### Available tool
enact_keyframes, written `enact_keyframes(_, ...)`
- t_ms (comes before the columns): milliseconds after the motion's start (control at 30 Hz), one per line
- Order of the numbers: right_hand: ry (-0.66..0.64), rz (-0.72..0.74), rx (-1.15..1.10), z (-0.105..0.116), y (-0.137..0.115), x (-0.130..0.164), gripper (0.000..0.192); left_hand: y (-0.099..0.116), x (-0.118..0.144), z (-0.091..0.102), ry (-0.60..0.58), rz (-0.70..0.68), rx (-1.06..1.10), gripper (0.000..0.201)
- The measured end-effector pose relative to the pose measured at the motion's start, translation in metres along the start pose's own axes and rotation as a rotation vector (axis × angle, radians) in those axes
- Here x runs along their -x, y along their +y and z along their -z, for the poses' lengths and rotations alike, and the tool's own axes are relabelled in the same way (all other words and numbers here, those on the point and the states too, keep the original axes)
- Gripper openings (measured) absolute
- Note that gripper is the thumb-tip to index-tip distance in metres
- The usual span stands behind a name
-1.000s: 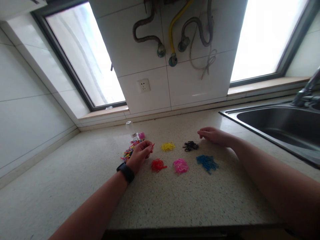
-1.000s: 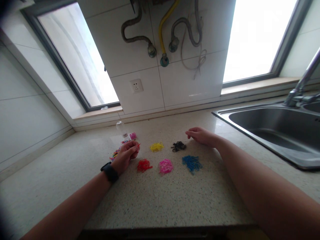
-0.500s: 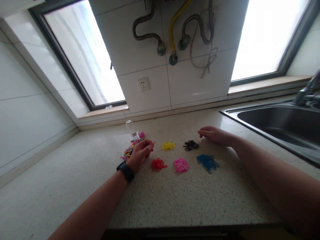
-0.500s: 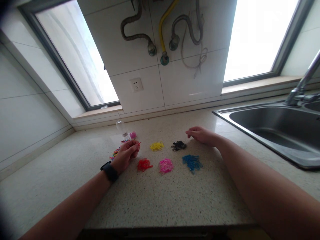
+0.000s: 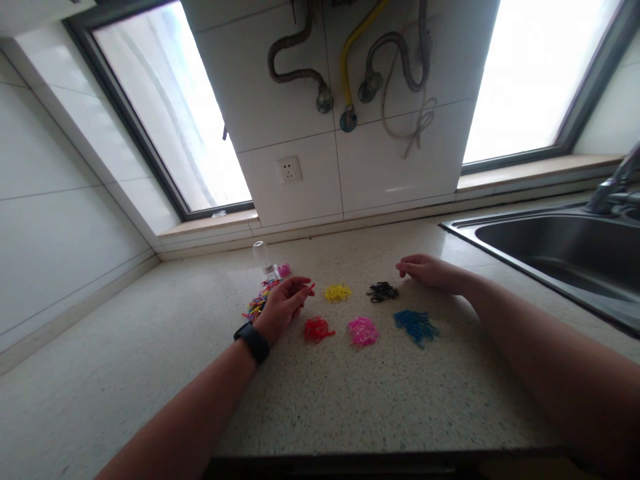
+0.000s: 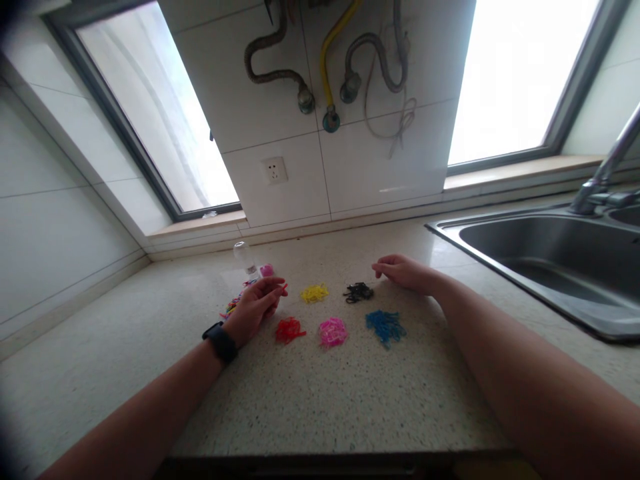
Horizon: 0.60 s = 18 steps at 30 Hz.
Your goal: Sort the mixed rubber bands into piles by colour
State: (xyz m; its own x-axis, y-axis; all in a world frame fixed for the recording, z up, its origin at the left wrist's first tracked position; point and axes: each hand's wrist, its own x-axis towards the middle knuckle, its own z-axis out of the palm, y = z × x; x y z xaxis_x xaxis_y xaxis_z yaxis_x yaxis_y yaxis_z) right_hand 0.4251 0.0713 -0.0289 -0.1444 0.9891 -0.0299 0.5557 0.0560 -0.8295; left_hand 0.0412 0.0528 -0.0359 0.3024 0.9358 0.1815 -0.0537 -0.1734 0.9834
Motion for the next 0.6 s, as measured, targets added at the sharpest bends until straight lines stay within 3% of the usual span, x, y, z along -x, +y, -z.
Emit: enact_keyframes(600,0.005,0.001,0.052,-0.0007,-0.0030,0.0015,0.050,-0.0001,-0.0006,-0.0004,-0.025,-0.026,-0.014,0.042)
